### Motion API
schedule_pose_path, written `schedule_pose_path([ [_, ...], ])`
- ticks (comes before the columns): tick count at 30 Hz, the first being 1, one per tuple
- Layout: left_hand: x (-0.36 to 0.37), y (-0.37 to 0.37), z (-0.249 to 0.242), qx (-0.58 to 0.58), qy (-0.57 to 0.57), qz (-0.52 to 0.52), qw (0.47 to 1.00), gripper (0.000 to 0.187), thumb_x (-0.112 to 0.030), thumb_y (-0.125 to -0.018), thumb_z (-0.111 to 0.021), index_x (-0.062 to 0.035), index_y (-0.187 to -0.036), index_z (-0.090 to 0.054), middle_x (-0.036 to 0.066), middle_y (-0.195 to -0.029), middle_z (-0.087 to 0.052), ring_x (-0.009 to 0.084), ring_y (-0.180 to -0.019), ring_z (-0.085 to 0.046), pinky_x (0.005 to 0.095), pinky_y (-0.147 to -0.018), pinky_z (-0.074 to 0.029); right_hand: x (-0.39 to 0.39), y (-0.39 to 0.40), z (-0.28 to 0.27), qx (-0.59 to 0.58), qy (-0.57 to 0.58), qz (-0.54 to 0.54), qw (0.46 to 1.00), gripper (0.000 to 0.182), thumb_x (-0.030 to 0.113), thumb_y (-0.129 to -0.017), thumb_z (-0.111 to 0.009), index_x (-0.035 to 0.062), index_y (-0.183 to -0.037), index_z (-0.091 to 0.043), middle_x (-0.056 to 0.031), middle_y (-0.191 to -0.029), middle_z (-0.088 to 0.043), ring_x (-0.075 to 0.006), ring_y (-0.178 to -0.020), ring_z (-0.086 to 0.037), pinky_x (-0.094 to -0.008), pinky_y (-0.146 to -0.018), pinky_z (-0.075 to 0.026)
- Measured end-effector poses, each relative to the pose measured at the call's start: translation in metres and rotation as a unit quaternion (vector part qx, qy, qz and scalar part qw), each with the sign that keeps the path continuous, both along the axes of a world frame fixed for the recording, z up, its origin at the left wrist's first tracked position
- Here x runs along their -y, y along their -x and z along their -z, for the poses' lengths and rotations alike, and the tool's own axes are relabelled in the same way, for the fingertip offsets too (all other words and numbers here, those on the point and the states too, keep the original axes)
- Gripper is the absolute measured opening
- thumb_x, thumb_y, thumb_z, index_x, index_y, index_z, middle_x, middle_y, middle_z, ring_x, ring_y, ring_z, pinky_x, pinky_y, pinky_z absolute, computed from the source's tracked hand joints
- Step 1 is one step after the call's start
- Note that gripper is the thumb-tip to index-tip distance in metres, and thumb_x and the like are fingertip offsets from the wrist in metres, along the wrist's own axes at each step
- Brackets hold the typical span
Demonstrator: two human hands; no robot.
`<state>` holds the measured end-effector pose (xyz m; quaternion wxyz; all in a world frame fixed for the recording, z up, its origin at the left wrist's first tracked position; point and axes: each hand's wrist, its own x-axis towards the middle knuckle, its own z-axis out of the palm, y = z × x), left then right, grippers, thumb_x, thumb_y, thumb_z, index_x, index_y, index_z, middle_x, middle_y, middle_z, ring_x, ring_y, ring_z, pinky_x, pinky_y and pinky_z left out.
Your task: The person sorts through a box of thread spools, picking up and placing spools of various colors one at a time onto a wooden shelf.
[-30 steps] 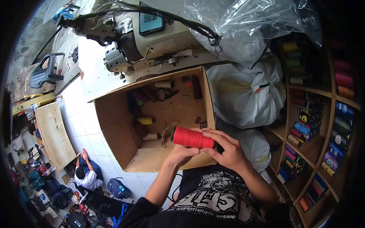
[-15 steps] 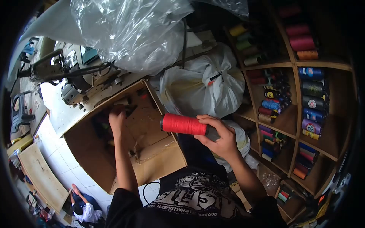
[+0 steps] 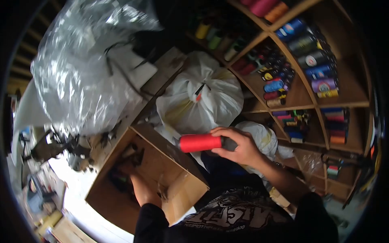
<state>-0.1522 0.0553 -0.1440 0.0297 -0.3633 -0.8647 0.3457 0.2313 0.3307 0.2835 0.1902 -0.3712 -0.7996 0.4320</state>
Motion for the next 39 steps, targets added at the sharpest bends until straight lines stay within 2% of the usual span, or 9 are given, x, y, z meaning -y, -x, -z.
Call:
schedule_pose_path([
  [3, 0.021, 0.028, 0.018, 0.175, -0.261, -0.098, 0.944, 0.053, -0.031, -0.075, -0.063, -0.0107, -0.123, -0.056, 0.014, -0.12, -0.057, 0.0301, -0.1, -0.06, 0.0504, -0.069, -0.049, -0.013, -0.039, 0.002, 0.027, -0.029, 0.082, 0.996, 0.038, 0.003, -0.071, -0.076, 0.0027, -0.105, -0.06, -0.0115, -0.109, -0.064, -0.0221, -0.102, -0.062, -0.0309, -0.086, -0.049],
  [5, 0.043, 0.025, -0.003, 0.358, -0.525, -0.289, 0.716, 0.049, -0.013, -0.07, -0.064, -0.0075, -0.118, -0.058, 0.011, -0.112, -0.059, 0.0266, -0.091, -0.06, 0.0406, -0.072, -0.051, -0.027, -0.076, 0.018, 0.043, -0.085, 0.151, 0.984, 0.037, 0.003, -0.072, -0.075, 0.0033, -0.105, -0.06, -0.0113, -0.107, -0.062, -0.0229, -0.1, -0.062, -0.0308, -0.083, -0.05],
  [6, 0.048, 0.018, -0.016, 0.446, -0.575, -0.518, 0.449, 0.047, -0.005, -0.068, -0.061, -0.0059, -0.115, -0.059, 0.01, -0.107, -0.06, 0.0243, -0.088, -0.059, 0.0354, -0.074, -0.05, -0.037, -0.096, 0.026, 0.051, -0.115, 0.189, 0.974, 0.036, 0.003, -0.072, -0.074, 0.0037, -0.105, -0.06, -0.011, -0.106, -0.062, -0.0236, -0.098, -0.062, -0.0307, -0.082, -0.05],
  [8, 0.053, -0.01, -0.09, 0.483, -0.622, -0.526, 0.319, 0.045, -0.007, -0.069, -0.063, -0.0018, -0.113, -0.058, 0.008, -0.096, -0.059, 0.0188, -0.085, -0.055, 0.0342, -0.076, -0.049, -0.06, -0.137, 0.036, 0.145, -0.174, 0.258, 0.939, 0.038, 0.007, -0.071, -0.074, 0.0072, -0.107, -0.061, -0.0103, -0.098, -0.063, -0.0239, -0.084, -0.062, -0.0306, -0.069, -0.05],
  [12, 0.027, -0.067, -0.248, 0.591, -0.546, -0.451, 0.386, 0.057, -0.008, -0.07, -0.063, 0.0025, -0.124, -0.047, 0.01, -0.099, -0.055, 0.0185, -0.09, -0.053, 0.0359, -0.083, -0.046, -0.115, -0.205, 0.051, 0.217, -0.139, 0.313, 0.914, 0.038, 0.01, -0.072, -0.073, 0.0066, -0.108, -0.061, -0.0156, -0.093, -0.062, -0.0291, -0.076, -0.064, -0.0352, -0.069, -0.052],
  [15, -0.013, -0.098, -0.326, 0.701, -0.536, -0.376, 0.282, 0.065, -0.011, -0.071, -0.065, 0.003, -0.129, -0.042, 0.013, -0.107, -0.054, 0.0226, -0.096, -0.054, 0.0371, -0.086, -0.047, -0.159, -0.232, 0.073, 0.221, -0.174, 0.291, 0.914, 0.041, 0.012, -0.073, -0.073, 0.0097, -0.111, -0.059, -0.019, -0.097, -0.063, -0.0346, -0.082, -0.064, -0.0397, -0.073, -0.052],
  [18, -0.047, -0.117, -0.379, 0.775, -0.5, -0.292, 0.254, 0.074, -0.013, -0.07, -0.068, 0.0038, -0.133, -0.035, 0.016, -0.112, -0.054, 0.0258, -0.102, -0.055, 0.0393, -0.088, -0.047, -0.204, -0.241, 0.088, 0.258, -0.2, 0.29, 0.9, 0.042, 0.014, -0.072, -0.074, 0.0106, -0.111, -0.059, -0.0204, -0.097, -0.064, -0.0374, -0.087, -0.063, -0.0426, -0.075, -0.051],
  [29, -0.088, -0.141, -0.415, 0.863, -0.415, -0.238, 0.163, 0.084, -0.022, -0.069, -0.068, 0.0086, -0.135, -0.026, 0.029, -0.116, -0.05, 0.0352, -0.086, -0.06, 0.0412, -0.07, -0.052, -0.259, -0.218, 0.111, 0.472, -0.106, 0.339, 0.807, 0.034, 0.018, -0.079, -0.064, 0.0145, -0.113, -0.062, -0.0156, -0.106, -0.064, -0.032, -0.096, -0.064, -0.0423, -0.08, -0.051],
  [39, -0.16, -0.185, -0.417, 0.878, -0.369, -0.26, 0.157, 0.087, -0.026, -0.07, -0.072, 0.0096, -0.136, -0.027, 0.024, -0.123, -0.049, 0.0317, -0.094, -0.061, 0.0418, -0.078, -0.053, -0.247, -0.202, 0.111, 0.419, -0.197, 0.366, 0.807, 0.04, 0.023, -0.079, -0.067, 0.0138, -0.117, -0.057, -0.0091, -0.123, -0.055, -0.0316, -0.113, -0.054, -0.0501, -0.094, -0.039],
])
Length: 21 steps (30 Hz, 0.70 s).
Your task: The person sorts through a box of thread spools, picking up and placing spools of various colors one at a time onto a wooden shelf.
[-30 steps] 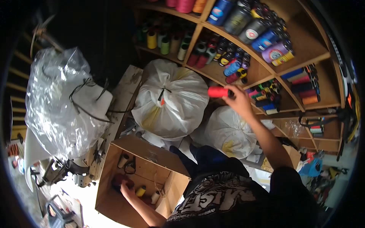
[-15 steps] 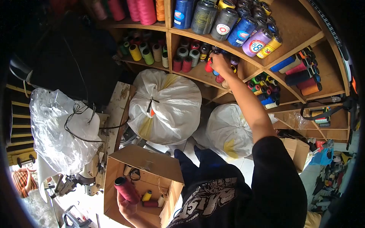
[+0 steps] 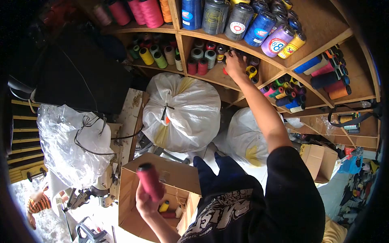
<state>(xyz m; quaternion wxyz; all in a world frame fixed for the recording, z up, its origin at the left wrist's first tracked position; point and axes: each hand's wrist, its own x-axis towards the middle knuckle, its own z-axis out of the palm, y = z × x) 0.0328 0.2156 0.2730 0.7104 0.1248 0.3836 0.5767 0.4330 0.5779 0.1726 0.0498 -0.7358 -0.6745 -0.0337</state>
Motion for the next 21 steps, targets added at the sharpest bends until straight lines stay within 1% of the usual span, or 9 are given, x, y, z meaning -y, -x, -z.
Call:
schedule_pose_path([
  [3, -0.054, -0.032, -0.004, 0.029, -0.009, 0.057, 0.998, 0.082, -0.016, -0.075, -0.06, 0.004, -0.143, -0.019, 0.022, -0.128, -0.046, 0.0327, -0.106, -0.057, 0.0407, -0.089, -0.049, 0.032, 0.021, -0.012, -0.169, -0.066, -0.053, 0.982, 0.042, 0.025, -0.077, -0.071, 0.0124, -0.115, -0.058, -0.0096, -0.118, -0.058, -0.0288, -0.106, -0.059, -0.0457, -0.086, -0.046],
  [4, -0.07, -0.045, 0.001, 0.04, 0.002, 0.061, 0.997, 0.082, -0.01, -0.073, -0.057, 0.0002, -0.145, -0.018, 0.021, -0.13, -0.045, 0.0345, -0.109, -0.056, 0.0451, -0.091, -0.048, 0.051, 0.027, -0.02, -0.285, 0.013, -0.095, 0.954, 0.044, 0.025, -0.076, -0.073, 0.0114, -0.115, -0.058, -0.011, -0.116, -0.059, -0.0265, -0.103, -0.06, -0.0414, -0.081, -0.049],
  [5, -0.087, -0.058, 0.003, 0.067, 0.023, 0.063, 0.995, 0.081, -0.005, -0.074, -0.055, -0.0027, -0.146, -0.018, 0.02, -0.131, -0.044, 0.0367, -0.111, -0.054, 0.0503, -0.092, -0.046, 0.077, 0.038, -0.036, -0.396, 0.094, -0.135, 0.903, 0.046, 0.025, -0.075, -0.075, 0.0103, -0.115, -0.058, -0.0124, -0.115, -0.06, -0.0243, -0.099, -0.061, -0.037, -0.077, -0.052],
  [7, -0.111, -0.086, 0.009, 0.083, 0.028, 0.071, 0.994, 0.078, 0.0, -0.074, -0.053, -0.0082, -0.145, -0.021, 0.019, -0.125, -0.046, 0.0385, -0.11, -0.054, 0.0541, -0.091, -0.047, 0.133, 0.063, -0.076, -0.63, 0.313, -0.11, 0.702, 0.053, 0.025, -0.074, -0.077, 0.0066, -0.118, -0.055, -0.0135, -0.113, -0.06, -0.0199, -0.096, -0.061, -0.0298, -0.074, -0.052],
  [9, -0.132, -0.11, 0.018, 0.134, 0.086, 0.063, 0.985, 0.073, 0.002, -0.077, -0.053, -0.0112, -0.142, -0.023, 0.019, -0.122, -0.047, 0.0379, -0.109, -0.054, 0.0542, -0.089, -0.048, 0.188, 0.085, -0.108, -0.587, 0.259, -0.205, 0.739, 0.057, 0.025, -0.074, -0.078, 0.0042, -0.121, -0.053, -0.0125, -0.107, -0.061, -0.0225, -0.094, -0.062, -0.0285, -0.072, -0.051],
  [11, -0.146, -0.134, 0.019, 0.114, 0.109, 0.066, 0.985, 0.064, 0.0, -0.079, -0.056, -0.0102, -0.135, -0.028, 0.017, -0.119, -0.048, 0.0355, -0.107, -0.055, 0.053, -0.089, -0.048, 0.215, 0.099, -0.126, -0.479, 0.137, -0.227, 0.837, 0.059, 0.025, -0.074, -0.078, 0.0035, -0.122, -0.051, -0.014, -0.104, -0.062, -0.0275, -0.091, -0.063, -0.033, -0.073, -0.051],
  [13, -0.153, -0.156, 0.021, 0.088, 0.143, 0.068, 0.983, 0.061, -0.002, -0.082, -0.061, -0.0115, -0.133, -0.029, 0.014, -0.115, -0.05, 0.0297, -0.1, -0.057, 0.0486, -0.083, -0.051, 0.222, 0.091, -0.11, -0.429, 0.047, -0.195, 0.881, 0.057, 0.023, -0.073, -0.077, 0.0028, -0.12, -0.052, -0.0168, -0.102, -0.062, -0.0314, -0.088, -0.063, -0.036, -0.073, -0.052],
  [18, -0.174, -0.179, 0.04, 0.172, 0.155, 0.152, 0.961, 0.072, -0.015, -0.083, -0.069, -0.0094, -0.136, -0.021, 0.014, -0.119, -0.05, 0.0281, -0.105, -0.056, 0.0489, -0.084, -0.051, 0.196, 0.068, -0.096, -0.371, -0.037, -0.134, 0.918, 0.046, 0.02, -0.071, -0.073, 0.0001, -0.11, -0.057, -0.0203, -0.086, -0.064, -0.0363, -0.076, -0.064, -0.0408, -0.067, -0.053],
  [21, -0.169, -0.186, 0.033, 0.124, 0.164, 0.159, 0.966, 0.111, -0.018, -0.084, -0.069, -0.017, -0.143, 0.024, 0.022, -0.144, -0.025, 0.0361, -0.136, -0.026, 0.0607, -0.091, -0.043, 0.137, 0.041, -0.083, -0.284, -0.062, -0.086, 0.953, 0.044, 0.022, -0.072, -0.068, -0.0009, -0.108, -0.056, -0.0237, -0.083, -0.064, -0.0396, -0.075, -0.064, -0.0446, -0.066, -0.053],
])
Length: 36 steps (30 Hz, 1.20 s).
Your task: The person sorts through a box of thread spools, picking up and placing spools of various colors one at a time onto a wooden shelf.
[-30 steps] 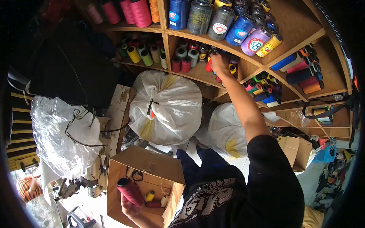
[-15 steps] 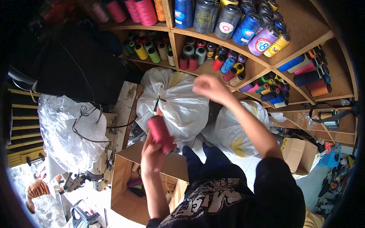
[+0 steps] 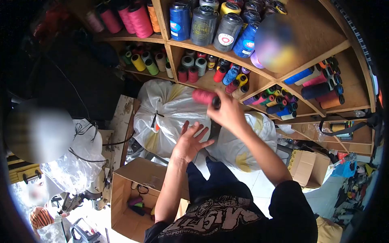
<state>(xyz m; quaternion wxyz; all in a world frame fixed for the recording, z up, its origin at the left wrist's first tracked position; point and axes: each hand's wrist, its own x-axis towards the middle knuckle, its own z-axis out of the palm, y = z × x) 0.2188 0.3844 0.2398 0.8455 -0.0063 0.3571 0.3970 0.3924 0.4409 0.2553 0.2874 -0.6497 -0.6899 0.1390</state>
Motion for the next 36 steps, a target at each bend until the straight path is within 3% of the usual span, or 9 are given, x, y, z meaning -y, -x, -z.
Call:
schedule_pose_path([
  [8, 0.025, 0.018, 0.024, -0.042, 0.032, -0.036, 0.998, 0.107, -0.01, -0.081, -0.068, -0.0157, -0.146, 0.017, 0.023, -0.144, -0.022, 0.0388, -0.136, -0.025, 0.0655, -0.094, -0.039, -0.158, -0.047, 0.068, 0.195, 0.131, -0.026, 0.972, 0.05, 0.031, -0.068, -0.07, 0.0004, -0.106, -0.06, -0.0287, -0.091, -0.063, -0.0417, -0.088, -0.063, -0.0485, -0.075, -0.052],
  [15, 0.035, 0.05, 0.034, -0.067, 0.0, -0.06, 0.996, 0.101, -0.011, -0.084, -0.063, -0.0185, -0.144, 0.018, 0.016, -0.129, -0.039, 0.0327, -0.127, -0.039, 0.0616, -0.096, -0.039, -0.182, -0.046, 0.079, 0.315, 0.224, -0.024, 0.922, 0.05, 0.026, -0.073, -0.071, 0.0068, -0.117, -0.058, -0.024, -0.1, -0.064, -0.0392, -0.093, -0.063, -0.0466, -0.081, -0.052],
  [18, 0.035, 0.062, 0.025, -0.093, -0.004, -0.074, 0.993, 0.1, -0.01, -0.084, -0.064, -0.013, -0.145, 0.014, 0.023, -0.137, -0.035, 0.0376, -0.13, -0.037, 0.06, -0.097, -0.04, -0.186, -0.046, 0.086, 0.298, 0.184, -0.008, 0.937, 0.035, 0.026, -0.074, -0.07, 0.0086, -0.104, -0.065, -0.0188, -0.1, -0.066, -0.0345, -0.094, -0.064, -0.0453, -0.08, -0.052],
  [22, 0.048, 0.078, 0.022, -0.106, -0.044, -0.111, 0.987, 0.063, -0.007, -0.085, -0.056, -0.0061, -0.139, -0.023, 0.017, -0.115, -0.053, 0.034, -0.115, -0.052, 0.0542, -0.093, -0.046, -0.185, -0.039, 0.077, 0.294, 0.217, 0.036, 0.93, 0.042, 0.029, -0.076, -0.071, 0.0083, -0.112, -0.06, -0.0205, -0.099, -0.066, -0.0381, -0.093, -0.063, -0.0482, -0.079, -0.051],
  [24, 0.063, 0.097, 0.018, -0.127, -0.087, -0.136, 0.979, 0.042, -0.006, -0.085, -0.052, -0.0026, -0.126, -0.044, 0.013, -0.1, -0.059, 0.031, -0.102, -0.06, 0.0501, -0.089, -0.049, -0.17, -0.037, 0.075, 0.26, 0.107, 0.012, 0.96, 0.042, 0.027, -0.076, -0.07, 0.0063, -0.112, -0.06, -0.0229, -0.097, -0.065, -0.0403, -0.093, -0.062, -0.0486, -0.078, -0.051],
  [26, 0.094, 0.121, 0.015, -0.148, -0.134, -0.309, 0.93, 0.008, -0.007, -0.085, -0.051, -0.004, -0.092, -0.054, 0.007, -0.087, -0.057, 0.0235, -0.077, -0.061, 0.0414, -0.076, -0.052, -0.146, -0.027, 0.068, 0.203, 0.058, -0.002, 0.977, 0.037, 0.024, -0.08, -0.068, 0.0051, -0.11, -0.06, -0.0222, -0.096, -0.065, -0.0385, -0.09, -0.063, -0.046, -0.075, -0.051],
  [27, 0.113, 0.144, 0.02, -0.193, -0.169, -0.391, 0.884, 0.005, -0.007, -0.086, -0.05, -0.0045, -0.089, -0.053, 0.007, -0.085, -0.057, 0.0224, -0.074, -0.06, 0.0406, -0.073, -0.051, -0.133, -0.032, 0.073, 0.172, -0.06, -0.085, 0.98, 0.033, 0.024, -0.082, -0.066, 0.0046, -0.108, -0.061, -0.0207, -0.096, -0.065, -0.0384, -0.089, -0.063, -0.0444, -0.075, -0.051],
  [30, 0.166, 0.235, 0.033, -0.366, -0.16, -0.561, 0.725, 0.007, -0.01, -0.089, -0.048, -0.0063, -0.083, -0.05, 0.005, -0.077, -0.055, 0.0176, -0.066, -0.056, 0.0361, -0.064, -0.049, -0.065, -0.003, 0.063, 0.097, -0.028, -0.093, 0.991, 0.023, 0.021, -0.087, -0.062, 0.0037, -0.102, -0.063, -0.0152, -0.096, -0.067, -0.0345, -0.089, -0.064, -0.0394, -0.074, -0.051],
  [36, 0.233, 0.316, 0.111, -0.658, 0.046, -0.435, 0.613, 0.012, -0.001, -0.081, -0.049, -0.0006, -0.08, -0.061, 0.007, -0.07, -0.058, 0.0108, -0.063, -0.055, 0.0296, -0.054, -0.047, 0.057, 0.023, 0.109, 0.035, 0.044, -0.209, 0.976, 0.01, 0.009, -0.084, -0.062, 0.006, -0.093, -0.062, -0.0127, -0.08, -0.065, -0.0291, -0.065, -0.062, -0.0358, -0.057, -0.047],
])
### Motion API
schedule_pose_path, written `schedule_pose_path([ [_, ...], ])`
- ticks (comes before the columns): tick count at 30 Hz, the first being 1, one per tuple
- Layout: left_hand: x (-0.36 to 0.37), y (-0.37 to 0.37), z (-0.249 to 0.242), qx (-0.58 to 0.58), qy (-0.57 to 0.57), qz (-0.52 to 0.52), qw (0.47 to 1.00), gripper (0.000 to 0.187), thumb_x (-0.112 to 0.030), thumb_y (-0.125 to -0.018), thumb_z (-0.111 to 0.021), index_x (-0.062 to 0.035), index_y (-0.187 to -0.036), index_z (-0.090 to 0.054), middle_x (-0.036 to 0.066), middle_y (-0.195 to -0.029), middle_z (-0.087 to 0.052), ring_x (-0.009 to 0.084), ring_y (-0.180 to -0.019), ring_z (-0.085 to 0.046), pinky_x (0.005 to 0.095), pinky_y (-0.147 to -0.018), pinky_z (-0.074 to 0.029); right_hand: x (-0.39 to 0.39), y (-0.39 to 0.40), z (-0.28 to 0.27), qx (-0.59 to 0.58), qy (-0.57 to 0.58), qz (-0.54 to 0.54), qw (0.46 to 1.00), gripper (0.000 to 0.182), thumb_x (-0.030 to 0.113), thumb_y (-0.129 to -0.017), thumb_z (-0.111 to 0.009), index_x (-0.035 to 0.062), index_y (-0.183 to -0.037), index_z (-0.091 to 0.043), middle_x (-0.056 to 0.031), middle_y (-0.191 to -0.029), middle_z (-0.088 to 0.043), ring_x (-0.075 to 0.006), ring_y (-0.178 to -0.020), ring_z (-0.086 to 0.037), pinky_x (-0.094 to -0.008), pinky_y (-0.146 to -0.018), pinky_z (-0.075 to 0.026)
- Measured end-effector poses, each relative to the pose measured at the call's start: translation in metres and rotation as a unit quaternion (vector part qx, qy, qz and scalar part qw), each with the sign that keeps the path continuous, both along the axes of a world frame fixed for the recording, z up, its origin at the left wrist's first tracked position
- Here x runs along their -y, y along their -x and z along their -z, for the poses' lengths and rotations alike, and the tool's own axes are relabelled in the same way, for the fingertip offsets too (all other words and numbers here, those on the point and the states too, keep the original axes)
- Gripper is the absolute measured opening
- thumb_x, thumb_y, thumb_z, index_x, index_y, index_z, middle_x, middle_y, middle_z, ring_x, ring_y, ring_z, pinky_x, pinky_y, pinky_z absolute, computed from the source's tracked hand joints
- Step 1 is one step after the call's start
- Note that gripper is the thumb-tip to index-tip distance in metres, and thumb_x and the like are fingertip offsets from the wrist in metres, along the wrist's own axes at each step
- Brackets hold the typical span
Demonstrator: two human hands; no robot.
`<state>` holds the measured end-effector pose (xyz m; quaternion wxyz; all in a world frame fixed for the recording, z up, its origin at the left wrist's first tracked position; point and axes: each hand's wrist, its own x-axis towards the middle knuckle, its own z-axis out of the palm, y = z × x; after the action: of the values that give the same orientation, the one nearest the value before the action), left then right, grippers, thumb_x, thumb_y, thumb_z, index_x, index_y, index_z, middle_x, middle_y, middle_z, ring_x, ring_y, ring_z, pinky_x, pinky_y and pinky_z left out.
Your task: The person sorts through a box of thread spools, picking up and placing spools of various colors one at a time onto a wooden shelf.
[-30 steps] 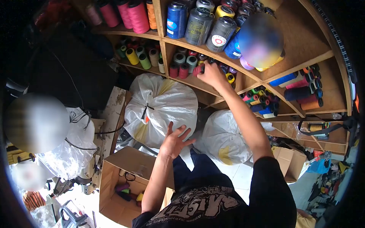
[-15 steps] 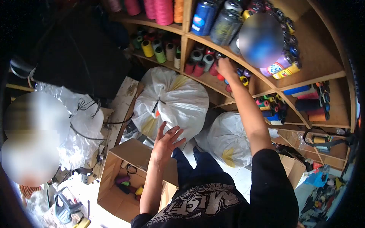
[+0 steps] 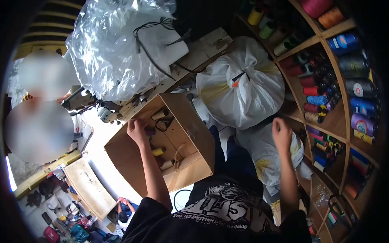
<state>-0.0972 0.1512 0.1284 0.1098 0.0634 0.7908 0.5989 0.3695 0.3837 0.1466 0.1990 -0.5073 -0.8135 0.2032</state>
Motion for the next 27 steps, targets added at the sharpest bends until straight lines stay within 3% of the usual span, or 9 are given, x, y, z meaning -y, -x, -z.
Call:
schedule_pose_path([
  [3, -0.005, -0.015, 0.005, -0.153, 0.148, 0.053, 0.976, 0.016, -0.001, -0.08, -0.052, 0.0009, -0.08, -0.068, 0.008, -0.066, -0.063, 0.0145, -0.061, -0.058, 0.0316, -0.057, -0.047, 0.051, 0.003, 0.014, 0.031, 0.172, 0.022, 0.984, 0.011, 0.01, -0.083, -0.062, 0.0047, -0.093, -0.062, -0.0123, -0.083, -0.066, -0.0282, -0.063, -0.062, -0.0358, -0.057, -0.047],
  [6, 0.014, 0.006, 0.107, -0.326, 0.309, 0.169, 0.877, 0.018, -0.013, -0.081, -0.056, -0.0037, -0.093, -0.065, 0.009, -0.082, -0.067, 0.0239, -0.072, -0.062, 0.035, -0.064, -0.05, 0.077, -0.01, 0.027, 0.052, 0.219, -0.02, 0.974, 0.011, 0.009, -0.081, -0.062, 0.0037, -0.091, -0.062, -0.0149, -0.084, -0.066, -0.0334, -0.073, -0.063, -0.0384, -0.065, -0.049],
  [10, 0.04, 0.018, 0.2, -0.191, 0.373, 0.192, 0.887, 0.03, -0.027, -0.081, -0.062, -0.0085, -0.105, -0.06, 0.015, -0.085, -0.064, 0.025, -0.083, -0.063, 0.0408, -0.063, -0.051, 0.095, -0.037, 0.029, 0.113, 0.239, -0.026, 0.964, 0.01, 0.01, -0.08, -0.062, 0.003, -0.088, -0.061, -0.0157, -0.084, -0.066, -0.0347, -0.078, -0.064, -0.0402, -0.068, -0.05],
  [14, 0.034, 0.028, 0.26, 0.284, 0.135, 0.068, 0.947, 0.042, -0.039, -0.083, -0.061, -0.0083, -0.112, -0.057, 0.015, -0.086, -0.065, 0.0246, -0.079, -0.065, 0.0409, -0.058, -0.05, 0.096, -0.059, 0.018, 0.14, 0.255, 0.004, 0.957, 0.012, 0.011, -0.08, -0.063, 0.0025, -0.087, -0.061, -0.016, -0.083, -0.066, -0.0343, -0.079, -0.064, -0.0397, -0.069, -0.05],
  [16, 0.019, 0.033, 0.262, 0.256, 0.224, 0.125, 0.932, 0.046, -0.043, -0.084, -0.059, -0.0109, -0.117, -0.055, 0.013, -0.078, -0.065, 0.0221, -0.071, -0.065, 0.0377, -0.057, -0.049, 0.093, -0.06, 0.014, 0.151, 0.267, 0.018, 0.952, 0.013, 0.012, -0.08, -0.064, 0.0025, -0.088, -0.062, -0.0156, -0.082, -0.066, -0.034, -0.079, -0.065, -0.0391, -0.069, -0.05],
  [18, 0.02, 0.032, 0.237, -0.028, 0.512, 0.319, 0.797, 0.046, -0.045, -0.086, -0.056, -0.0143, -0.12, -0.054, 0.01, -0.072, -0.064, 0.0193, -0.064, -0.063, 0.0351, -0.056, -0.048, 0.091, -0.06, 0.005, 0.158, 0.276, 0.019, 0.948, 0.014, 0.013, -0.08, -0.064, 0.0024, -0.089, -0.062, -0.0152, -0.082, -0.066, -0.0337, -0.078, -0.065, -0.0386, -0.069, -0.05],
  [21, 0.018, 0.025, 0.218, -0.139, 0.6, 0.293, 0.731, 0.05, -0.044, -0.083, -0.059, -0.0187, -0.125, -0.052, 0.009, -0.072, -0.064, 0.0203, -0.06, -0.063, 0.0347, -0.056, -0.048, 0.087, -0.042, 0.009, 0.142, 0.275, -0.003, 0.951, 0.015, 0.013, -0.08, -0.065, 0.0021, -0.09, -0.062, -0.0146, -0.082, -0.067, -0.0334, -0.076, -0.065, -0.0382, -0.067, -0.05],
  [23, 0.013, 0.043, 0.224, 0.047, 0.483, 0.258, 0.836, 0.049, -0.041, -0.08, -0.063, -0.0246, -0.125, -0.053, 0.01, -0.079, -0.066, 0.0218, -0.064, -0.064, 0.037, -0.059, -0.049, 0.081, -0.032, 0.015, 0.133, 0.27, -0.023, 0.953, 0.016, 0.013, -0.08, -0.065, 0.0019, -0.091, -0.062, -0.0143, -0.083, -0.067, -0.0331, -0.075, -0.065, -0.0381, -0.067, -0.05],
  [27, 0.049, 0.054, 0.334, 0.05, 0.336, 0.195, 0.92, 0.037, -0.029, -0.079, -0.065, -0.0149, -0.112, -0.058, 0.011, -0.077, -0.063, 0.0173, -0.061, -0.061, 0.0372, -0.062, -0.05, 0.076, 0.001, 0.005, 0.127, 0.283, -0.03, 0.95, 0.016, 0.013, -0.08, -0.066, 0.0026, -0.092, -0.062, -0.0133, -0.082, -0.067, -0.0299, -0.069, -0.064, -0.0367, -0.064, -0.05],
])
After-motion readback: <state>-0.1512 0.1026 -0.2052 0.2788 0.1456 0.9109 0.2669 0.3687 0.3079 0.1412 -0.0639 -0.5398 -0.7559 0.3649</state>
